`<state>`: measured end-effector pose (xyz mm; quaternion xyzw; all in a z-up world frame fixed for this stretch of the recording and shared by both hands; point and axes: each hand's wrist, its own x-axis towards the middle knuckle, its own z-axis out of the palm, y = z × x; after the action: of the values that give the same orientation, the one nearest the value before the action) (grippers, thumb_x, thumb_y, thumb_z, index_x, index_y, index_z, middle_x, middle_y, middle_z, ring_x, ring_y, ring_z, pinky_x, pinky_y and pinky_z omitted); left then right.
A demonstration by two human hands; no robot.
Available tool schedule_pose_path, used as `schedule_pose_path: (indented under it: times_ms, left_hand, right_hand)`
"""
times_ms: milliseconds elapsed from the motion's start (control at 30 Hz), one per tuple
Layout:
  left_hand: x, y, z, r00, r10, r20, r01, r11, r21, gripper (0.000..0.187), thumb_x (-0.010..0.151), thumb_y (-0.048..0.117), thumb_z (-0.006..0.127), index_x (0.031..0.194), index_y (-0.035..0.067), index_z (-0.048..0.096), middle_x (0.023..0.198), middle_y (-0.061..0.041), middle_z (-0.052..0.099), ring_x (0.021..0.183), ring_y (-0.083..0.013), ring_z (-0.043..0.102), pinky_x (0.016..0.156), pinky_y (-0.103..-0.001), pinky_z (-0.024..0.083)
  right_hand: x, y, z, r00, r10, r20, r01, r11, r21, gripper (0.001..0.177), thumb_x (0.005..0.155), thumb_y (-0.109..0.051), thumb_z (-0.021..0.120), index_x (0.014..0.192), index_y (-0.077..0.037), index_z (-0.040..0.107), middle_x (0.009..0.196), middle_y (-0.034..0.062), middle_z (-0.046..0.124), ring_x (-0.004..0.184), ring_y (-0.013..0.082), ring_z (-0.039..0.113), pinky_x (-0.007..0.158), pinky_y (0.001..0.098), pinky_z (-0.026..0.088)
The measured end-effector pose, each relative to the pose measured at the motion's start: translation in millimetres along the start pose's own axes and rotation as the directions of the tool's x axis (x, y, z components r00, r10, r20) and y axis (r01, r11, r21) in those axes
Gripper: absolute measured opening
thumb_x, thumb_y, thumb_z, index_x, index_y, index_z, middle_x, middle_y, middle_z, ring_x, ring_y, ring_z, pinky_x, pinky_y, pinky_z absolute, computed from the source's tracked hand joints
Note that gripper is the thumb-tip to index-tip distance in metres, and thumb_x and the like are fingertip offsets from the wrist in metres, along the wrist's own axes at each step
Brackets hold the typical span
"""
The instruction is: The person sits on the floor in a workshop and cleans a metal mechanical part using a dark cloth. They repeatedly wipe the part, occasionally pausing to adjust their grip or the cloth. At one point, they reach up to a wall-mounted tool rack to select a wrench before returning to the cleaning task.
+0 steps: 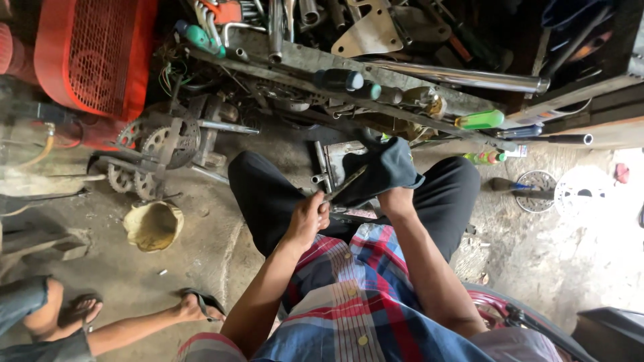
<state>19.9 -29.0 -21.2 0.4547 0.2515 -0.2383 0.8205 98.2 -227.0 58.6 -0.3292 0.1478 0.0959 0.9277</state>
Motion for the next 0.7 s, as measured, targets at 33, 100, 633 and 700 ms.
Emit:
schedule_pose_path:
  times_ms: [33,100,633,700]
  left_hand:
    - [-2.5,-0.6,0.9,0.999,0.026,0.027,-0.026,0.999,0.021,0.045,0.105,0.036,0.052,0.070,0.011,0.041,0.057,0.002,0.035,0.048,-0.0094,0.032,0.048,-0.028,0.028]
    - [-4.8,-0.9,2.2,0.997,0.050,0.058,-0.052,0.998,0.033,0.045,0.106,0.037,0.051,0.070,0.011,0.040,0.059,0.003,0.037,0.049,-0.0092,0.033,0.048,-0.029,0.028]
    - [16.3,-33.8,-3.0,0.980,-0.125,0.156,0.177,0.907,-0.382,0.038,0.107,0.034,0.046,0.076,0.013,0.043,0.055,0.003,0.031,0.047,-0.0105,0.029,0.050,-0.028,0.028]
    - [9.1,-30.1,-0.8,0.971,-0.140,0.194,0.199,0.924,-0.326,0.039,0.107,0.036,0.046,0.076,0.013,0.043,0.055,0.002,0.031,0.047,-0.0108,0.029,0.050,-0.028,0.028]
  right_hand:
    - [1.5,-6.3,0.4,0.958,-0.258,0.128,0.288,0.844,-0.452,0.027,0.104,-0.028,0.058,0.124,-0.010,0.063,0.107,0.0065,0.066,0.096,0.0217,0.063,0.086,0.0363,0.053]
    - [3.3,-14.5,-1.3,0.843,-0.405,0.354,0.516,0.419,-0.747,0.026,0.105,-0.029,0.062,0.122,-0.010,0.063,0.102,0.0083,0.063,0.094,0.0251,0.062,0.084,0.0388,0.052]
    - [16.8,55.6,-47.6,0.717,-0.223,0.660,0.593,-0.302,-0.746,0.037,0.080,-0.004,0.071,0.115,-0.003,0.062,0.104,0.0184,0.064,0.100,0.0399,0.062,0.084,0.0444,0.050]
    - [13.2,42.8,-22.7,0.801,-0.227,0.554,0.500,-0.255,-0.828,0.031,0.078,-0.005,0.074,0.108,-0.005,0.064,0.094,0.0161,0.064,0.090,0.0390,0.062,0.074,0.0450,0.049]
